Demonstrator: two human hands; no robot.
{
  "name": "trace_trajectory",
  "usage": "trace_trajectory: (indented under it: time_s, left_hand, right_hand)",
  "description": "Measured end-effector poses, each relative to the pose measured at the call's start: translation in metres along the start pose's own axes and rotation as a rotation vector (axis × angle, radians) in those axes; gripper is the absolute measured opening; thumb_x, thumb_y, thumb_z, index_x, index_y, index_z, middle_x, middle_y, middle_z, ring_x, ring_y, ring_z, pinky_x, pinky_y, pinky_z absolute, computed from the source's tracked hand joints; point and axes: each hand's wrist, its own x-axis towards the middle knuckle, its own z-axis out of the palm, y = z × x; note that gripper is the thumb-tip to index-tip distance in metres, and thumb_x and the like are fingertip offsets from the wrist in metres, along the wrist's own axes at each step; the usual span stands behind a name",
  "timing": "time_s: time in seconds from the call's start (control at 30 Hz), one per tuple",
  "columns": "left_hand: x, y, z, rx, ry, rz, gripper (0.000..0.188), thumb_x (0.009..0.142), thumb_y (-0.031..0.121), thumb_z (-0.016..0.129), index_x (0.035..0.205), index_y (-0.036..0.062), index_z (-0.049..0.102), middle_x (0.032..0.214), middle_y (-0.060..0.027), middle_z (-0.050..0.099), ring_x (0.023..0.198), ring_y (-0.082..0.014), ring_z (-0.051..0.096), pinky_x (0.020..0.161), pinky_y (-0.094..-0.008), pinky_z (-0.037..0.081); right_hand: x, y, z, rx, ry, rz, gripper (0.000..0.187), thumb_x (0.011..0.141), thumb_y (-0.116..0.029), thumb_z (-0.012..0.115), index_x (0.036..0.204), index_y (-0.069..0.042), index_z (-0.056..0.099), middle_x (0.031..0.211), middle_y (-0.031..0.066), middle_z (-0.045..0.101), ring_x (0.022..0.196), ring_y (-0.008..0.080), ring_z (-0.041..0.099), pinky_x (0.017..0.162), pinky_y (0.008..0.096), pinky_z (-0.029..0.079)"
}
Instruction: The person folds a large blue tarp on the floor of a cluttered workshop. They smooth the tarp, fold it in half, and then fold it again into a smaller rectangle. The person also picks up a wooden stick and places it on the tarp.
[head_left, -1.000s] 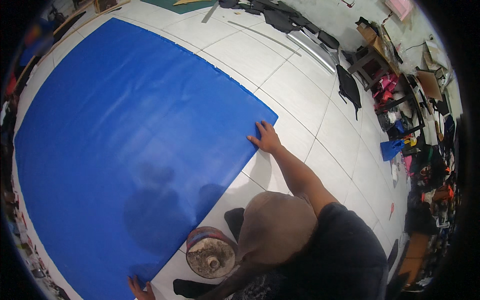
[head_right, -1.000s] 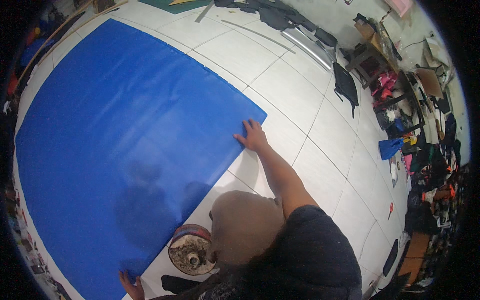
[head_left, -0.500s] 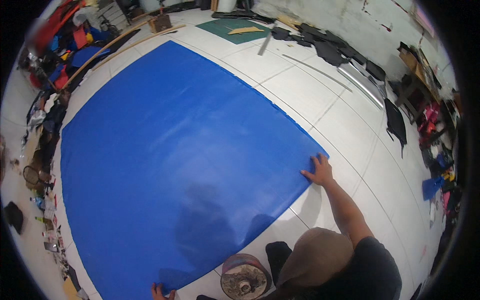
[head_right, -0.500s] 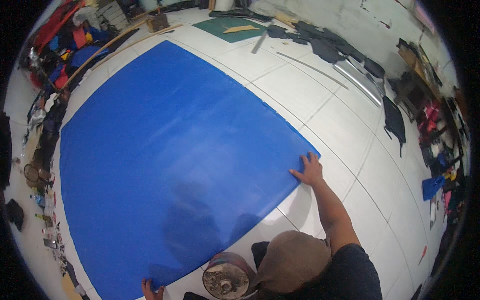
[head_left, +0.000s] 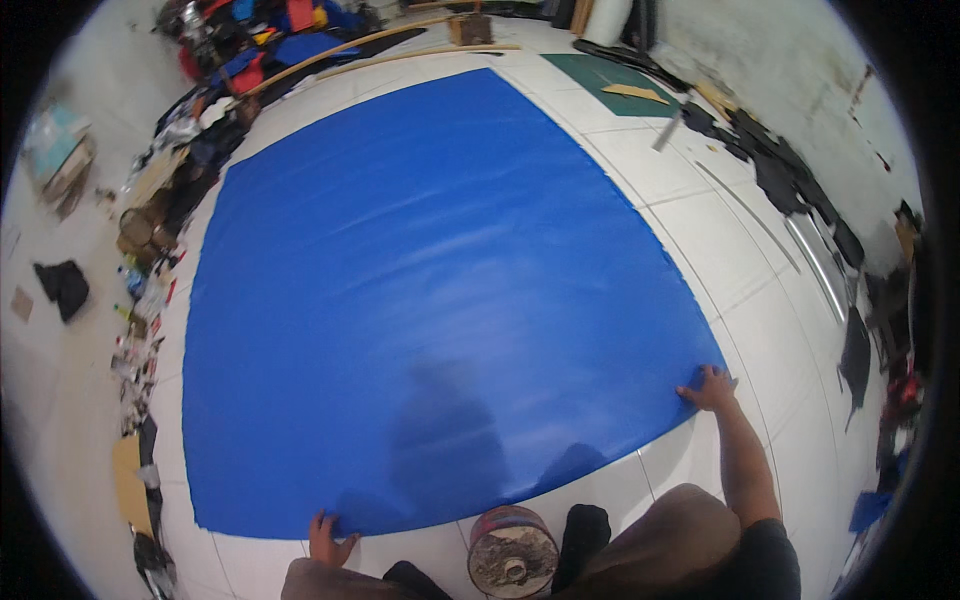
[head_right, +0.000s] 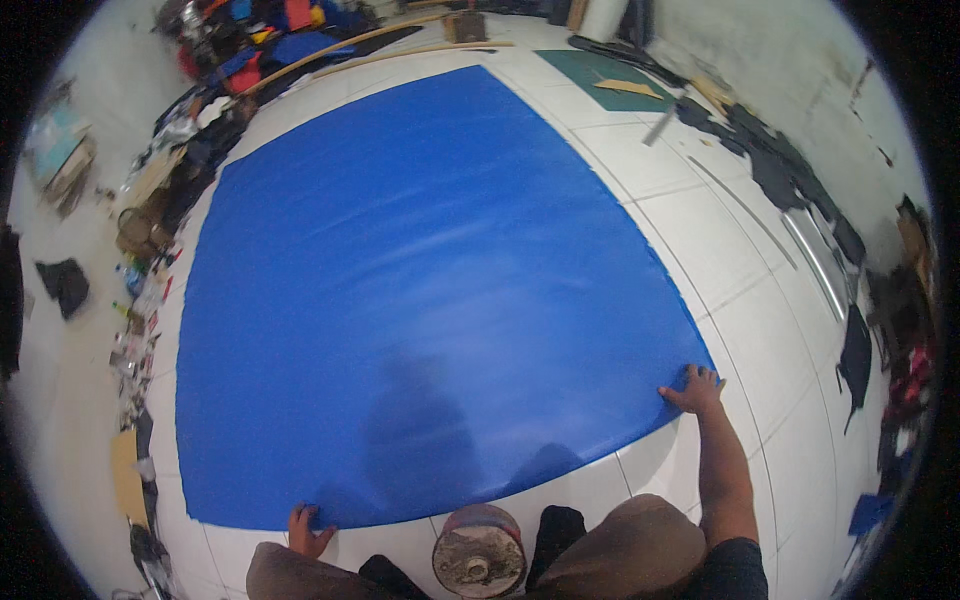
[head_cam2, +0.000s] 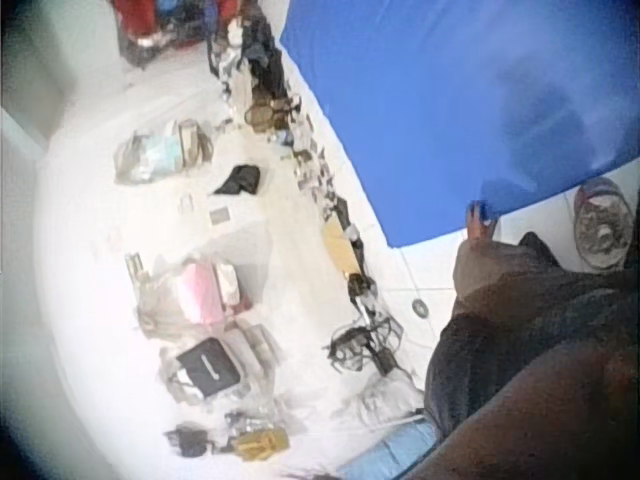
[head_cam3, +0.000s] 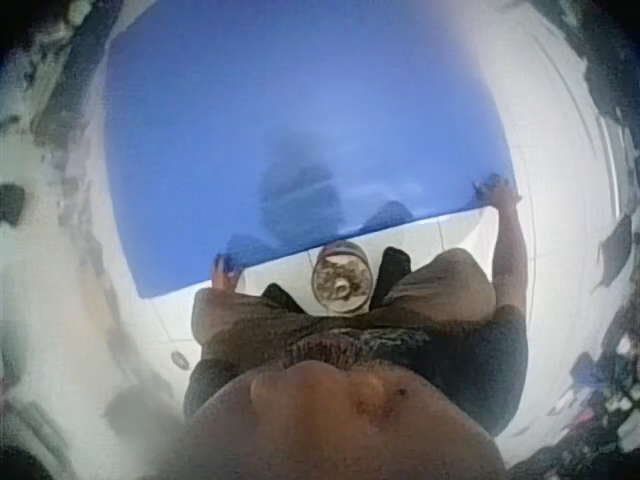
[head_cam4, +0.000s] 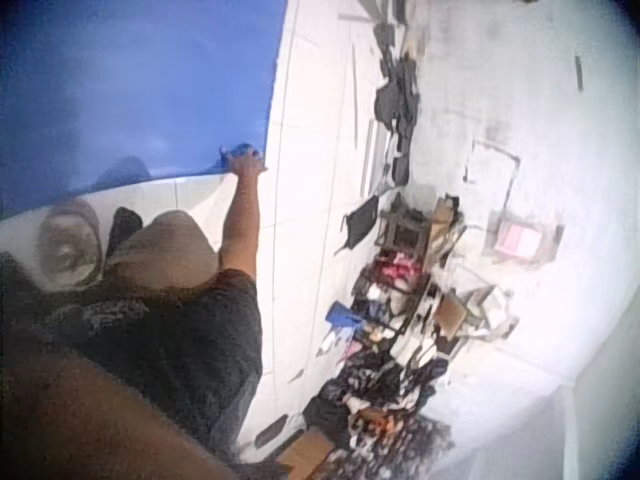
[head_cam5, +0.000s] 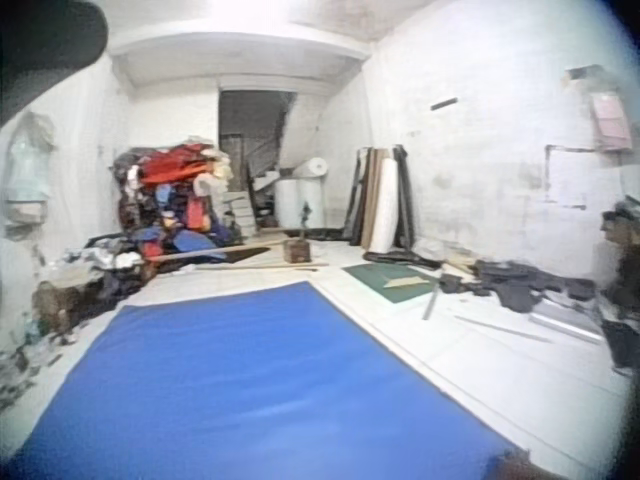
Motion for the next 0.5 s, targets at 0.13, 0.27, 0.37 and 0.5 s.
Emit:
trace_trajectory:
  time_s: [0.13,0.27,0.37,0.5]
  left_hand:
    - [0.007,0.011,-0.008,-0.01,-0.039,-0.041,0.066,0.062,0.029,0.084,0.114,0.0027,0.054,0.122,-0.0258,0.043,0.109,-0.0386,0.049,0.09,-0.0428,0.045]
    - [0.009,0.021,-0.008,0.087,-0.001,-0.087,0.076,0.063,0.04,0.082,0.124,0.0071,0.051,0.121,-0.0244,0.043,0.113,-0.0394,0.043,0.095,-0.0457,0.039]
    - [0.009,0.025,-0.013,0.101,-0.029,-0.096,0.086,0.064,0.047,0.08,0.135,0.0139,0.045,0.123,-0.0242,0.042,0.116,-0.0414,0.039,0.098,-0.0496,0.035]
    - [0.005,0.009,-0.002,0.136,-0.02,-0.051,0.086,0.063,0.05,0.079,0.135,0.0172,0.046,0.125,-0.0232,0.041,0.116,-0.0402,0.039,0.098,-0.049,0.035]
  right_hand:
    - [-0.025,-0.068,-0.053,-0.146,0.064,-0.593,0.087,0.073,-0.064,0.063,0.138,-0.011,0.038,0.138,0.0219,0.04,0.13,0.036,0.037,0.108,0.0496,0.026]
    - [-0.134,-0.185,-0.074,-0.269,-0.275,-1.306,0.06,0.084,-0.057,0.057,0.122,-0.011,0.052,0.116,0.0159,0.059,0.104,0.0356,0.057,0.09,0.0454,0.046]
    - [-0.229,-0.25,-0.049,-0.181,-0.584,-1.622,0.058,0.084,-0.056,0.056,0.124,-0.014,0.049,0.097,0.0152,0.063,0.091,0.0351,0.062,0.076,0.0458,0.051]
    - [-0.277,-0.243,0.002,-0.428,-0.725,-2.081,0.056,0.088,-0.047,0.054,0.133,-0.017,0.04,0.087,0.0177,0.064,0.082,0.0369,0.063,0.073,0.0475,0.049]
